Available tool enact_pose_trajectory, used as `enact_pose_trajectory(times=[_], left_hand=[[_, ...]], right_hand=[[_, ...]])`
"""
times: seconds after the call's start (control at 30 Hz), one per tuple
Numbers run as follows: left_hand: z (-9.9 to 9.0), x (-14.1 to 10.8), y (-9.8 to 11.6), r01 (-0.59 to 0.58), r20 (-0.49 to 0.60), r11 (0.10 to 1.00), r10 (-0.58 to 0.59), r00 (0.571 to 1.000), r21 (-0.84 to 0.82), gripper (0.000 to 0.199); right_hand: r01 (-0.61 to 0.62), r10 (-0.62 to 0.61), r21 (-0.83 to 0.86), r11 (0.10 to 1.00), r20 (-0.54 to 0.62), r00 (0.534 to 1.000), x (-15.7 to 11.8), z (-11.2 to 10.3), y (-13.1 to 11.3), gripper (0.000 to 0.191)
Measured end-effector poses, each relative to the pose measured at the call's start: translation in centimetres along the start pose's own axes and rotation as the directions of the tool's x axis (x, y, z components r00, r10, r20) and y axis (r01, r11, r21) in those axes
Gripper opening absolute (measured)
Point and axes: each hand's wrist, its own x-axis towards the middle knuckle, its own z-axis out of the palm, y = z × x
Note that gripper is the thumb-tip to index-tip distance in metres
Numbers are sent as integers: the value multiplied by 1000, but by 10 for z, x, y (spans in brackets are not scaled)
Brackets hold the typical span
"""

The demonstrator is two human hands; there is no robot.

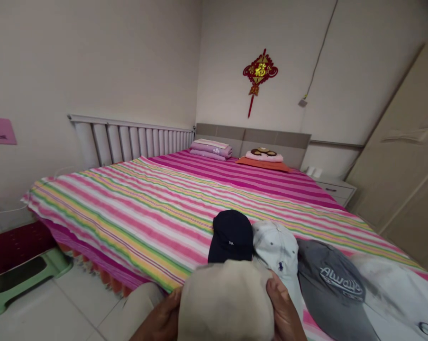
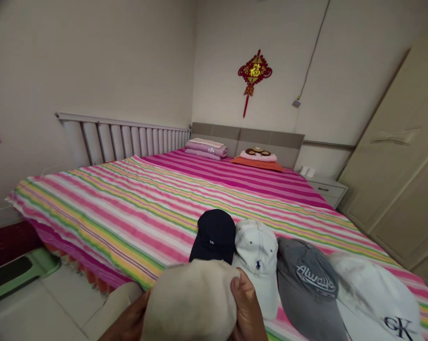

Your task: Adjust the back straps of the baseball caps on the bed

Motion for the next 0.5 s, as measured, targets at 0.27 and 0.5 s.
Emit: enact_pose_trajectory(times=[0.27, 0.5], left_hand=[[57, 17, 30, 131, 525, 987, -159, 836, 89, 29], [89, 5, 27, 169, 404, 980, -198, 893, 106, 21]], right_hand=[[-5, 13, -76, 997, 104, 995, -14, -35, -9, 20], [-83, 212, -378, 922, 315, 925, -23, -33, -32, 49]])
